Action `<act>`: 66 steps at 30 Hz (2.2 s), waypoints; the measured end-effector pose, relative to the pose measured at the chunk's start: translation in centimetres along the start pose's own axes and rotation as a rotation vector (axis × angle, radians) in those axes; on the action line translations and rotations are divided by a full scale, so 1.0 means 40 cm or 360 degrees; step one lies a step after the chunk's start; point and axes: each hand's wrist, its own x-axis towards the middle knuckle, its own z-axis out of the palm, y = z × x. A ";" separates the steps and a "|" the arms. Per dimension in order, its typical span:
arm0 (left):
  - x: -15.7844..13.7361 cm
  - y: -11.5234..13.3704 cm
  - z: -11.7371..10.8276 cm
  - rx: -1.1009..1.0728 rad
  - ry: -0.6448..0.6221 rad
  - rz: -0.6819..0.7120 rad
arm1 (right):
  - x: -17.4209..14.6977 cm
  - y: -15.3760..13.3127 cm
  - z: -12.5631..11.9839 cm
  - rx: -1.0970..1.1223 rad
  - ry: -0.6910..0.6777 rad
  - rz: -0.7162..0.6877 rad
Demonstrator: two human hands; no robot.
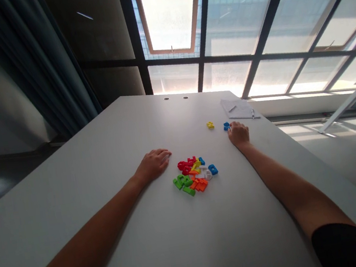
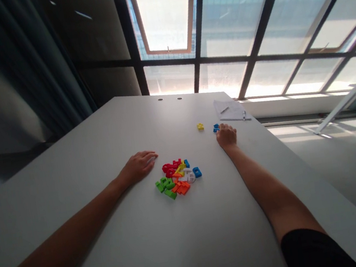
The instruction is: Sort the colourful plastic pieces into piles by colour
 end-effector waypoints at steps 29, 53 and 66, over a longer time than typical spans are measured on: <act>0.003 -0.009 0.008 -0.0011 0.0024 0.0023 | -0.273 -0.114 -0.109 0.1122 -0.0337 -0.1490; 0.005 -0.010 0.009 0.0005 0.0009 0.0012 | -0.055 0.047 -0.022 0.0009 -0.0275 -0.0247; 0.002 -0.018 0.013 0.0006 0.0026 0.0030 | -0.085 0.048 -0.012 0.0338 -0.0032 -0.0459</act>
